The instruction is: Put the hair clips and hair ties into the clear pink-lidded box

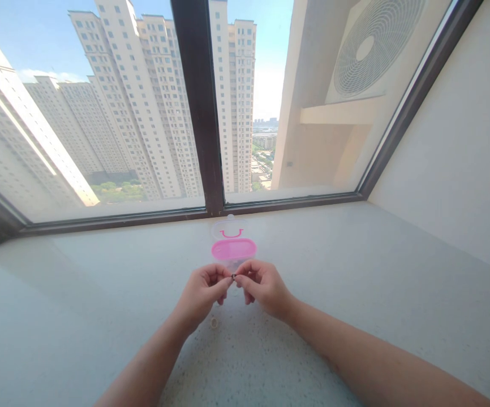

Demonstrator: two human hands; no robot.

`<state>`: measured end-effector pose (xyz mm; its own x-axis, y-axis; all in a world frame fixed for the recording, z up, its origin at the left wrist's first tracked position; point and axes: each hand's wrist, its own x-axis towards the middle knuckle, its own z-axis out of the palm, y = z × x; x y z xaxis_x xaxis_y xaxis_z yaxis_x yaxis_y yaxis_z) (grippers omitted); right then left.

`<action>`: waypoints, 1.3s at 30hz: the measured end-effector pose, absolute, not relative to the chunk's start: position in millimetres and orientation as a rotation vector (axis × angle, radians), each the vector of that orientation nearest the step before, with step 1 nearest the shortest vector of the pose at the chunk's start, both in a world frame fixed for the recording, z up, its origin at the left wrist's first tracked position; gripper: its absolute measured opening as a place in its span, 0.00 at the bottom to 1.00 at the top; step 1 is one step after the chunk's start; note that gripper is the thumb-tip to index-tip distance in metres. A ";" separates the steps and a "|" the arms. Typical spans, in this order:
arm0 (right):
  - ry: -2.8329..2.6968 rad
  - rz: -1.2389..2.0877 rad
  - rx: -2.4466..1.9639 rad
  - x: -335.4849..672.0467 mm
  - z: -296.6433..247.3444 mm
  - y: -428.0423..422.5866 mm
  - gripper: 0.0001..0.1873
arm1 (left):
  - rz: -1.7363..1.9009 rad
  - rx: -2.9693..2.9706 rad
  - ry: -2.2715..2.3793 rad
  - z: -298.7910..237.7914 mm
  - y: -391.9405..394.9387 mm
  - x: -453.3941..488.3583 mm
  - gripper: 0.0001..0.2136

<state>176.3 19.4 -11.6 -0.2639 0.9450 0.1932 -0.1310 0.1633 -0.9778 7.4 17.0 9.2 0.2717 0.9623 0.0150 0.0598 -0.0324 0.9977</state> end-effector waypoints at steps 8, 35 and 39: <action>-1.490 1.178 -0.918 188.7 5.5 22.8 0.09 | 0.997 1.470 1.073 17.7 20.5 0.5 0.15; -2.148 0.279 -1.637 206.9 53.6 84.5 0.07 | 0.307 2.165 1.519 22.8 25.0 -18.8 0.05; -2.066 0.243 -1.622 211.2 58.9 76.1 0.07 | 0.307 2.148 1.519 20.4 25.0 -17.0 0.06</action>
